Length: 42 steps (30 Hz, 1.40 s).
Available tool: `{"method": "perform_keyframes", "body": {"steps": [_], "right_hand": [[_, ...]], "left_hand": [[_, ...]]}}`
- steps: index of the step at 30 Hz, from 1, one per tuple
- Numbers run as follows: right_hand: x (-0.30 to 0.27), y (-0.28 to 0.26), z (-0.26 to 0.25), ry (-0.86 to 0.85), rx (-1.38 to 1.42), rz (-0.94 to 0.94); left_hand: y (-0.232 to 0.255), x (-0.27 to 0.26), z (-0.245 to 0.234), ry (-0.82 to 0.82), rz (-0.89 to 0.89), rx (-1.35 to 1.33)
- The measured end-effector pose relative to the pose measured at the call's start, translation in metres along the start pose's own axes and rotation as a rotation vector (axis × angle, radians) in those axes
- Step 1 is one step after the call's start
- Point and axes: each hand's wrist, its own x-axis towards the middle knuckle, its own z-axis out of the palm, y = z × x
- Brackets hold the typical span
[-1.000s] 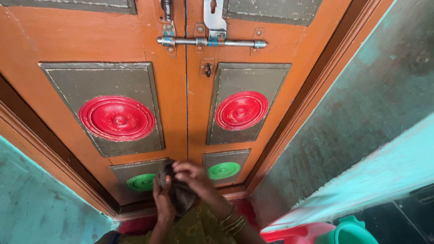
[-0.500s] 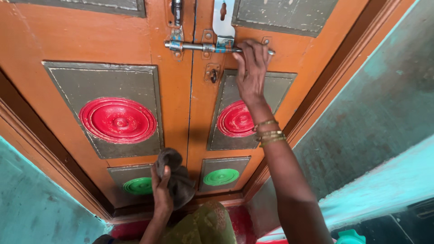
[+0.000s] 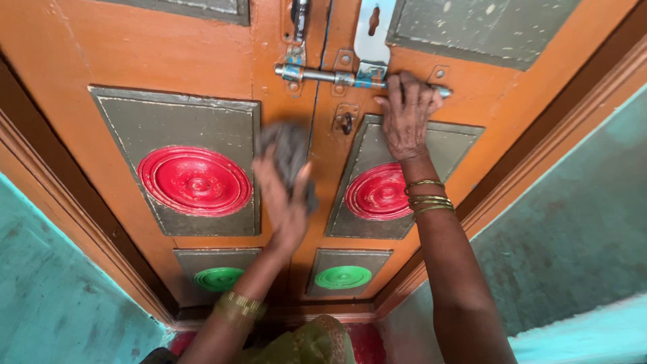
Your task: The person wipes the surface of a closed orange double door using a grey cloth. They clean around the metal latch, handle, and decorative red and green circular panels.
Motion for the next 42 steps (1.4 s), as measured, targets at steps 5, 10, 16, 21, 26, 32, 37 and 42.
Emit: {"method": "perform_keyframes", "body": {"steps": [5, 10, 16, 21, 26, 32, 37, 42], "right_hand": [[-0.006, -0.002, 0.006, 0.047, 0.019, 0.024], [-0.007, 0.001, 0.011, 0.051, -0.010, 0.034], [-0.013, -0.001, 0.019, 0.054, -0.088, 0.068], [-0.016, -0.001, 0.018, 0.032, -0.037, 0.098], [-0.015, 0.001, 0.023, 0.049, -0.020, 0.102], [-0.020, 0.003, 0.032, 0.025, -0.066, 0.154], [-0.020, 0.001, 0.031, 0.069, -0.035, 0.121], [-0.015, -0.003, 0.026, 0.058, -0.002, 0.136]], "left_hand": [[0.013, 0.067, 0.057, 0.014, 0.244, 0.205], [0.002, 0.071, 0.082, -0.013, 0.469, 0.766], [-0.057, 0.024, 0.085, -0.068, 0.507, 0.848], [-0.141, -0.067, 0.094, -0.192, 0.568, 0.935], [-0.229, -0.156, 0.092, -0.280, 0.631, 0.755], [-0.243, -0.178, 0.084, -0.545, 0.418, 0.796], [-0.168, -0.107, 0.074, -0.301, 0.528, 0.673], [-0.080, -0.010, 0.097, -0.212, 0.641, 0.645]]}}
